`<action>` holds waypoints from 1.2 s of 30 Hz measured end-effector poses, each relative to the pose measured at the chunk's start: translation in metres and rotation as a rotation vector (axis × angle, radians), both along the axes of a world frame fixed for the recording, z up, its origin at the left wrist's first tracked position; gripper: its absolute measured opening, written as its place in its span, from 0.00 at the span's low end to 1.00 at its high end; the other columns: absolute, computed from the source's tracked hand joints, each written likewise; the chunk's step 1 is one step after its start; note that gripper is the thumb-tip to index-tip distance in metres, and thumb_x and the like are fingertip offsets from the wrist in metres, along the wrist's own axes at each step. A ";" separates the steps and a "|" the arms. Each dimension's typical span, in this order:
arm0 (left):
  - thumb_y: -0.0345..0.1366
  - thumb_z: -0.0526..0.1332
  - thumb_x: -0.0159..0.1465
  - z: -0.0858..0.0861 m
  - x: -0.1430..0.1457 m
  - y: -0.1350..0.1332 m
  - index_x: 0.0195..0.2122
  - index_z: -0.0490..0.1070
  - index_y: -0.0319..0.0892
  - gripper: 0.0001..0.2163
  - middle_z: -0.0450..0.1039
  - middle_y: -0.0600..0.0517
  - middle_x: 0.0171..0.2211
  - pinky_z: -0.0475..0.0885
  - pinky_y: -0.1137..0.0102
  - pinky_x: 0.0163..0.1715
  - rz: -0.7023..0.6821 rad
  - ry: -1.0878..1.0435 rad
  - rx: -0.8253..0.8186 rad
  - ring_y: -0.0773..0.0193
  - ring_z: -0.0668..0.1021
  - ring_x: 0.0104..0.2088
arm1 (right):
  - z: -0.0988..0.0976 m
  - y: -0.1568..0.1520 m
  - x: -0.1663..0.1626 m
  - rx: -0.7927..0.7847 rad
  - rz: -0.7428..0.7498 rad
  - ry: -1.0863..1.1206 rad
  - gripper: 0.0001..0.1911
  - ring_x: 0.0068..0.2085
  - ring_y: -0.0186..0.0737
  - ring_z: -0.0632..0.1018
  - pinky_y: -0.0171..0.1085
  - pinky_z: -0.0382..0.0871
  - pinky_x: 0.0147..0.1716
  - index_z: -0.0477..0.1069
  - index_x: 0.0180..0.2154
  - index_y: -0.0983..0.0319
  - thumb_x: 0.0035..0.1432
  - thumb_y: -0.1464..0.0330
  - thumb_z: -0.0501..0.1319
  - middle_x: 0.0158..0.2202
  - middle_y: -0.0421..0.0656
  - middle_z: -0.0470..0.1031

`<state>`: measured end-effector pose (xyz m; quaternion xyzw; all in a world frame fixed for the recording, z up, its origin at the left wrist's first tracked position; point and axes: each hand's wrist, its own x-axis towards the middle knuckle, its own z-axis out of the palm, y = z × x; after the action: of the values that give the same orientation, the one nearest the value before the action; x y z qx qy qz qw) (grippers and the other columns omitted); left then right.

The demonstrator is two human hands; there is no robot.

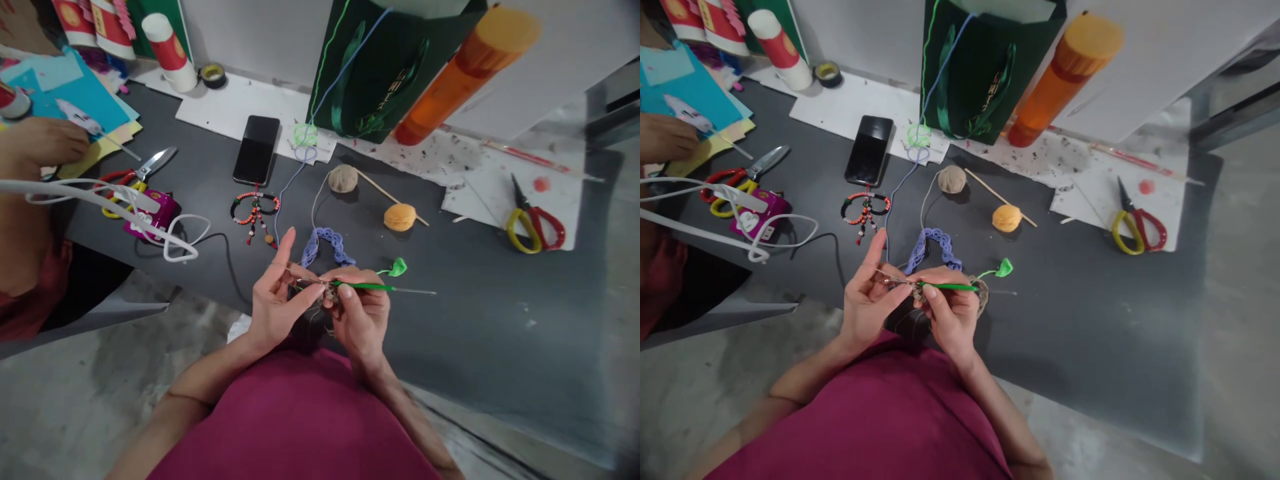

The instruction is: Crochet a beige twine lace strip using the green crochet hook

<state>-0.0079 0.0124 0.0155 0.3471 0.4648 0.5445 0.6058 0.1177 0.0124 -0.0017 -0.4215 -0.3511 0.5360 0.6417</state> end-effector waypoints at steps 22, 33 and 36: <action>0.35 0.75 0.61 -0.015 0.016 -0.006 0.68 0.71 0.53 0.34 0.84 0.55 0.34 0.80 0.64 0.43 0.079 0.279 0.240 0.62 0.82 0.32 | -0.021 0.003 -0.003 -0.298 0.249 0.559 0.17 0.15 0.23 0.46 0.27 0.48 0.10 0.75 0.33 0.53 0.53 0.52 0.77 0.25 0.28 0.73; 0.36 0.80 0.54 -0.007 0.011 0.014 0.66 0.73 0.52 0.38 0.74 0.60 0.28 0.78 0.72 0.39 -0.229 -0.379 -0.226 0.70 0.79 0.31 | -0.010 0.005 0.006 -0.163 0.093 0.359 0.13 0.16 0.25 0.63 0.26 0.57 0.12 0.78 0.33 0.51 0.52 0.55 0.78 0.29 0.32 0.84; 0.37 0.80 0.54 -0.004 0.011 0.014 0.67 0.71 0.51 0.39 0.74 0.60 0.30 0.77 0.70 0.40 -0.243 -0.405 -0.254 0.69 0.79 0.32 | -0.007 0.006 0.006 -0.146 0.067 0.312 0.13 0.16 0.25 0.65 0.25 0.58 0.12 0.80 0.32 0.51 0.51 0.55 0.79 0.27 0.33 0.83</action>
<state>0.0027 0.0266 0.0110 0.2056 0.3538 0.4633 0.7861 0.1238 0.0182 -0.0085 -0.3667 -0.2212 0.6401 0.6379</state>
